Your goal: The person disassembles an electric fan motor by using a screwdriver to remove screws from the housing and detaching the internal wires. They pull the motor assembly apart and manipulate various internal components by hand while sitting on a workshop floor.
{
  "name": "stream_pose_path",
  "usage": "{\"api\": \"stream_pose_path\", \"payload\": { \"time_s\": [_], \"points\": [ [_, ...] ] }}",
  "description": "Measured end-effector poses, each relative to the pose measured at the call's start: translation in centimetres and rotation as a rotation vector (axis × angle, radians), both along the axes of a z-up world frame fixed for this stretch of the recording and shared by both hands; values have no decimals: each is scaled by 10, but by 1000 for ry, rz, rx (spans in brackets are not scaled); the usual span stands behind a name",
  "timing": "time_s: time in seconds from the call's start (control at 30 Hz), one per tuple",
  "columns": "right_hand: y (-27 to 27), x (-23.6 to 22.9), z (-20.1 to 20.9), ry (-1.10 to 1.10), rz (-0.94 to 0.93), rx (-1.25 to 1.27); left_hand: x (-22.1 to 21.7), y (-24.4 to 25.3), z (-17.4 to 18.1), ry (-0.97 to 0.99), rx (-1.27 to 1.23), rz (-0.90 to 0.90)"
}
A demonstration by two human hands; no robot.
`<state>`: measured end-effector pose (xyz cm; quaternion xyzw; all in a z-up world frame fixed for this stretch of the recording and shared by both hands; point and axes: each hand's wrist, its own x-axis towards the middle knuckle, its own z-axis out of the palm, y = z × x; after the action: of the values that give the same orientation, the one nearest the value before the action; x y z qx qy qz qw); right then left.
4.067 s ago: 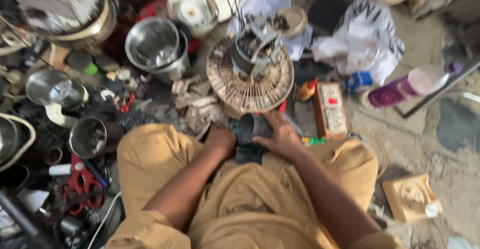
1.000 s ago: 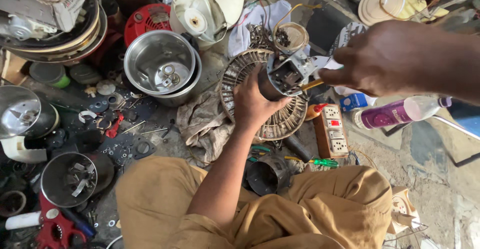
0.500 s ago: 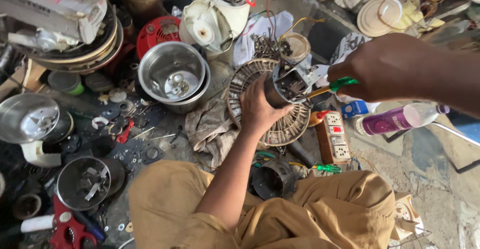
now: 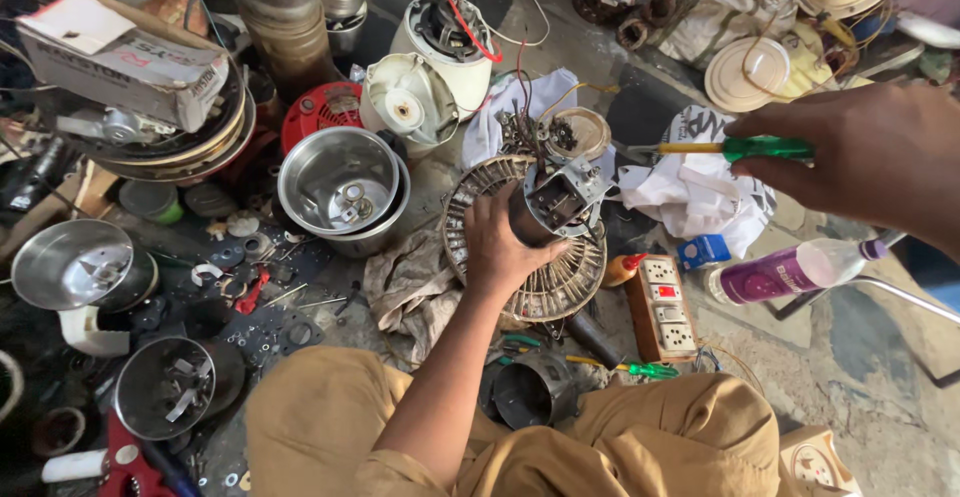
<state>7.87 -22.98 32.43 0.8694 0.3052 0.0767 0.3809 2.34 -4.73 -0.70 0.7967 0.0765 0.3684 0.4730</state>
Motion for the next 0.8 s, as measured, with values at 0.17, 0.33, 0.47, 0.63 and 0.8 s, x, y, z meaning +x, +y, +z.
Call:
{"api": "stream_pose_path", "payload": {
  "time_s": [0.17, 0.33, 0.47, 0.63, 0.8],
  "points": [
    [-11, -3, -7, 87, 103, 168, 4, -3, 2, 8, 39, -8],
    [-13, -4, -7, 76, -24, 56, -4, -8, 5, 142, 49, 54],
    [-22, 4, -11, 87, -78, 59, 1, -6, 1, 63, 74, 20],
    [-21, 10, -17, 62, 67, 145, -11, -16, 4, 171, 60, 93],
    [-2, 16, -13, 93, 235, 222, -2, 1, 10, 98, 62, -41]
  ]
}}
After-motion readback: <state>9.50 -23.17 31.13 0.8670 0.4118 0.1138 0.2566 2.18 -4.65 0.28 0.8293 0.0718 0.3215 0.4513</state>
